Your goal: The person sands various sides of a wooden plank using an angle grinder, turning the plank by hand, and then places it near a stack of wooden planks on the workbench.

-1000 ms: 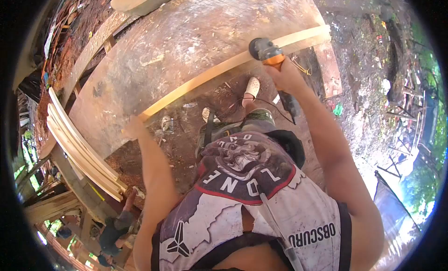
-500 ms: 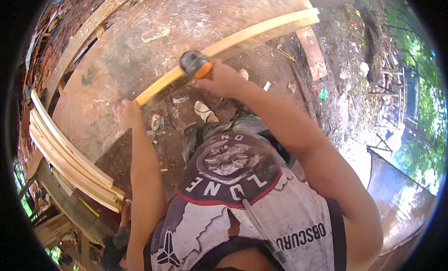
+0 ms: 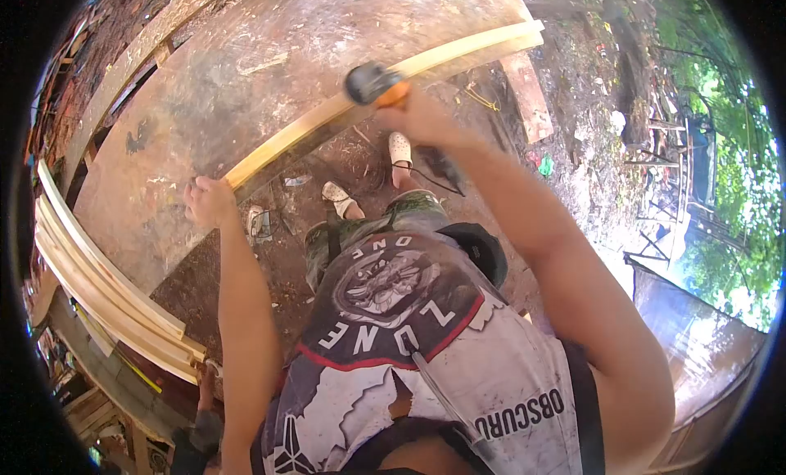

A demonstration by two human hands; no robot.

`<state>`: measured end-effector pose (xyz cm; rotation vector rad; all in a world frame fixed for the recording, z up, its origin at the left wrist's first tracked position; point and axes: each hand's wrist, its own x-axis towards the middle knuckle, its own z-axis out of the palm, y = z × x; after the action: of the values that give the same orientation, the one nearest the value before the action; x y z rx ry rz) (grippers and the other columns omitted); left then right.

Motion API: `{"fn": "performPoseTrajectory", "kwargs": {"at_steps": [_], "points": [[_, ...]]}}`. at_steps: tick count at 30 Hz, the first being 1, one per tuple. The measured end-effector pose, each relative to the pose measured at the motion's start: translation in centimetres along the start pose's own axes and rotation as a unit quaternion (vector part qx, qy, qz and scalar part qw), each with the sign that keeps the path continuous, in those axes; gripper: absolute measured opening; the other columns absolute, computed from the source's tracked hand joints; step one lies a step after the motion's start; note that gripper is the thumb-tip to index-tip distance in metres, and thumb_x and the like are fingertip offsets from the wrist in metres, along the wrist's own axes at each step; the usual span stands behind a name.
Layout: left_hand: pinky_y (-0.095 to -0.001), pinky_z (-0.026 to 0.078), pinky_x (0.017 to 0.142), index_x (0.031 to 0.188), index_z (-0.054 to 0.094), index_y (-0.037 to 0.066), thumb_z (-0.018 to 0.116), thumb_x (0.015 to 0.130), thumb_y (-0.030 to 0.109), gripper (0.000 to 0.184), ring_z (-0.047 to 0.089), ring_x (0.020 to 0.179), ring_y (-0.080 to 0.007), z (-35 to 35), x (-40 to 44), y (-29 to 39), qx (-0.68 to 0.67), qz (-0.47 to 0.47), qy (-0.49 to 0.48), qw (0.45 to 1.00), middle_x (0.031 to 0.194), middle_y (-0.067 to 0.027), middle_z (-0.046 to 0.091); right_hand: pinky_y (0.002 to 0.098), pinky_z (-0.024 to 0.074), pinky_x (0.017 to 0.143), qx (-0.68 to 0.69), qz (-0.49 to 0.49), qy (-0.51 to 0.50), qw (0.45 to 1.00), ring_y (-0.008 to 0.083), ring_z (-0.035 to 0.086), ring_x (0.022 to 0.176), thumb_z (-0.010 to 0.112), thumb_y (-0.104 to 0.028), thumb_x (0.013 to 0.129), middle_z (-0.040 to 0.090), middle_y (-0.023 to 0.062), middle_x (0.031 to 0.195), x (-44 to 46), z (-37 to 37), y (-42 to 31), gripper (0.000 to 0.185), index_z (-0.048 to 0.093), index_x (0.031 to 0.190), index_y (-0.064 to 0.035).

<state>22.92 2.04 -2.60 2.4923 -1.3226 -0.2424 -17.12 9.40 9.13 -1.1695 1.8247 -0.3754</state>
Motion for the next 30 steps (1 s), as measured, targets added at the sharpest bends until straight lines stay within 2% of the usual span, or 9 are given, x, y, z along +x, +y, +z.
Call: {"fn": "performPoseTrajectory", "kwargs": {"at_steps": [5, 7, 11, 13, 15, 17, 25, 27, 30], "points": [[-0.0489, 0.041, 0.108, 0.123, 0.073, 0.005, 0.038, 0.101, 0.043, 0.056, 0.046, 0.132, -0.0344, 1.6, 0.3, -1.0, 0.007, 0.006, 0.034, 0.999, 0.146, -0.0019, 0.057, 0.0392, 0.0547, 0.084, 0.032, 0.026, 0.099, 0.994, 0.0206, 0.069, 0.091, 0.07, -0.034, 0.09, 0.072, 0.0093, 0.097, 2.5, -5.2, 6.7, 0.041, 0.067, 0.12, -0.0064], [-0.0499, 0.04, 0.108, 0.125, 0.072, 0.006, 0.037, 0.101, 0.044, 0.057, 0.046, 0.132, -0.0341, 1.1, 0.3, -0.7, 0.004, 0.014, 0.033, 0.999, 0.146, -0.0015, 0.057, 0.0392, 0.055, 0.083, 0.044, 0.019, 0.127, 0.991, 0.0202, 0.068, 0.088, 0.07, -0.035, 0.09, 0.072, 0.0087, 0.095, 2.2, -5.5, 5.7, 0.041, 0.068, 0.119, -0.0066], [-0.0523, 0.039, 0.107, 0.128, 0.07, 0.006, 0.034, 0.101, 0.045, 0.059, 0.046, 0.132, -0.0341, 0.8, 0.1, -0.2, 0.038, 0.004, 0.015, 0.999, 0.146, -0.0009, 0.056, 0.0385, 0.056, 0.084, 0.08, 0.036, 0.008, 0.996, 0.0252, 0.071, 0.091, 0.071, -0.037, 0.089, 0.073, 0.0139, 0.098, 1.3, -0.4, 0.9, 0.041, 0.071, 0.116, -0.007], [-0.0527, 0.039, 0.107, 0.128, 0.069, 0.006, 0.034, 0.101, 0.045, 0.059, 0.046, 0.132, -0.0341, 0.4, 0.3, 0.2, 0.045, 0.008, 0.019, 0.999, 0.147, -0.001, 0.056, 0.0383, 0.0552, 0.073, 0.051, -0.065, -0.013, 0.997, 0.0235, 0.07, 0.079, 0.072, -0.034, 0.089, 0.072, 0.0151, 0.099, 0.1, 2.9, -2.0, 0.047, 0.062, 0.124, -0.0039], [-0.0536, 0.039, 0.107, 0.125, 0.071, 0.005, 0.034, 0.101, 0.044, 0.059, 0.047, 0.131, -0.0355, -0.2, -0.4, 0.7, 0.051, -0.006, 0.018, 0.999, 0.145, -0.0012, 0.057, 0.045, 0.056, 0.079, -0.065, -0.064, -0.005, 0.996, 0.0368, 0.072, 0.089, 0.073, -0.04, 0.087, 0.071, 0.0233, 0.103, -0.6, 6.2, -4.0, 0.057, 0.057, 0.121, 0.0025], [-0.0532, 0.04, 0.106, 0.123, 0.072, 0.005, 0.034, 0.101, 0.044, 0.059, 0.049, 0.129, -0.0364, 2.0, 0.8, -2.2, 0.083, 0.046, 0.022, 0.995, 0.144, -0.0016, 0.058, 0.0485, 0.055, 0.088, -0.032, -0.099, -0.036, 0.994, 0.0437, 0.068, 0.104, 0.069, -0.039, 0.085, 0.07, 0.0297, 0.105, -0.4, 9.1, -5.3, 0.059, 0.054, 0.118, 0.006], [-0.0484, 0.044, 0.103, 0.115, 0.074, 0.002, 0.037, 0.1, 0.041, 0.056, 0.053, 0.122, -0.0378, 2.7, 1.1, -3.0, 0.144, 0.133, 0.067, 0.978, 0.135, -0.0035, 0.065, 0.0466, 0.0537, 0.091, -0.062, -0.039, -0.035, 0.997, 0.0421, 0.068, 0.106, 0.072, -0.039, 0.086, 0.07, 0.0271, 0.107, 0.0, 5.7, -4.2, 0.055, 0.059, 0.12, 0.0028], [-0.0472, 0.043, 0.104, 0.113, 0.075, 0.002, 0.038, 0.099, 0.04, 0.054, 0.053, 0.121, -0.0377, 1.6, 0.4, -1.4, 0.048, 0.054, 0.074, 0.995, 0.134, -0.0033, 0.066, 0.045, 0.0542, 0.091, -0.03, -0.039, -0.021, 0.999, 0.0389, 0.069, 0.104, 0.072, -0.038, 0.085, 0.07, 0.026, 0.109, 1.1, 3.2, -1.4, 0.058, 0.059, 0.121, 0.0057], [-0.047, 0.042, 0.105, 0.112, 0.076, 0.003, 0.039, 0.099, 0.04, 0.054, 0.053, 0.12, -0.0379, 2.2, 0.7, -1.8, 0.063, 0.059, 0.079, 0.993, 0.134, -0.0025, 0.066, 0.0432, 0.0557, 0.088, 0.018, -0.05, -0.008, 0.999, 0.0366, 0.071, 0.099, 0.072, -0.038, 0.083, 0.071, 0.0263, 0.107, 1.9, 0.0, 1.9, 0.064, 0.057, 0.121, 0.0105]]}}
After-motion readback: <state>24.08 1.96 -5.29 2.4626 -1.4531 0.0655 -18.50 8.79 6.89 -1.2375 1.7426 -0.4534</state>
